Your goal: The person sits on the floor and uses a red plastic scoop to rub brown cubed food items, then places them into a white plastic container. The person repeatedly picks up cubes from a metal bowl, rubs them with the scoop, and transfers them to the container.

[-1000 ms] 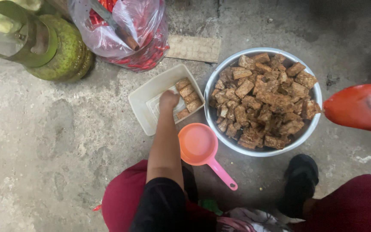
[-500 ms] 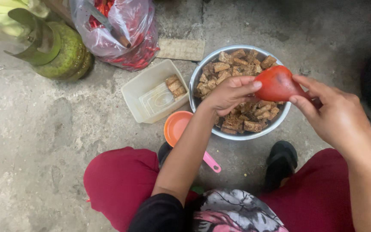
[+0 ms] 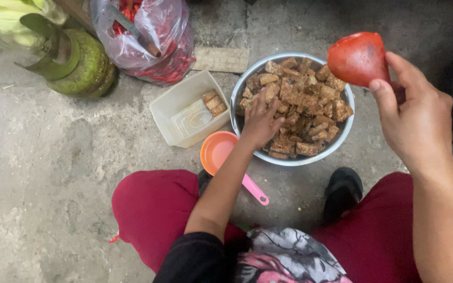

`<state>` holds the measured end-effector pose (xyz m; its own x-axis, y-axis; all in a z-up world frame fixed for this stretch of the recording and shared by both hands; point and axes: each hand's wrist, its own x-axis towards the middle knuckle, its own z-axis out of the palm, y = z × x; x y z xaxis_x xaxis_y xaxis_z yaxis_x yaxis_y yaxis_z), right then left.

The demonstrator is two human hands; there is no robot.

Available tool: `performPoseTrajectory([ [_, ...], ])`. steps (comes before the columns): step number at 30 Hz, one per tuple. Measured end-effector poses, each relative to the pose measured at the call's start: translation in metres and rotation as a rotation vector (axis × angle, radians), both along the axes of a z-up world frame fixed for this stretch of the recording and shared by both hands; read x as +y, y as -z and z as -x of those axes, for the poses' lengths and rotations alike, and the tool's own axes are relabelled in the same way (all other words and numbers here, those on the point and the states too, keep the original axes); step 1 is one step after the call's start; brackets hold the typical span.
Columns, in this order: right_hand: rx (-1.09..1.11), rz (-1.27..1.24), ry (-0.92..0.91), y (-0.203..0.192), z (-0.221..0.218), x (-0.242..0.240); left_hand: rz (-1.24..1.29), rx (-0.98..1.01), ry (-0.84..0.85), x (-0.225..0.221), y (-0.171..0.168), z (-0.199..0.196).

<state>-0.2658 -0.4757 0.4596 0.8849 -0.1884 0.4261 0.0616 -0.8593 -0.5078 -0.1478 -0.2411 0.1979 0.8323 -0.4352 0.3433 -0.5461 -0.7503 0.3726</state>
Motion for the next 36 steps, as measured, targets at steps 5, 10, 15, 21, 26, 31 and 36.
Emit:
performPoseTrajectory([
  [5, 0.098, -0.112, 0.059, 0.003, 0.015, -0.010, 0.512, 0.250, -0.672, 0.074, 0.094, 0.032],
  [10, 0.094, -0.389, -0.022, 0.016, 0.012, -0.021, -0.024, 0.682, -0.679, 0.122, 0.171, 0.037],
  [15, 0.129, -0.360, -0.001, 0.029, 0.014, -0.026, -0.399, 0.569, -0.386, 0.129, 0.198, 0.028],
  [21, 0.206, -0.238, 0.065, 0.042, 0.014, -0.033, -0.408, 0.602, -0.416, 0.125, 0.193, 0.011],
  [26, 0.182, -0.376, 0.025, 0.057, 0.012, -0.044, -0.374, 0.597, -0.441, 0.122, 0.200, 0.015],
  [31, 0.180, -0.358, -0.004, 0.053, 0.010, -0.040, -0.358, 0.534, -0.457, 0.119, 0.180, 0.016],
  [36, 0.128, -0.354, -0.054, 0.032, 0.013, -0.032, -0.381, 0.700, -0.583, 0.088, 0.108, -0.002],
])
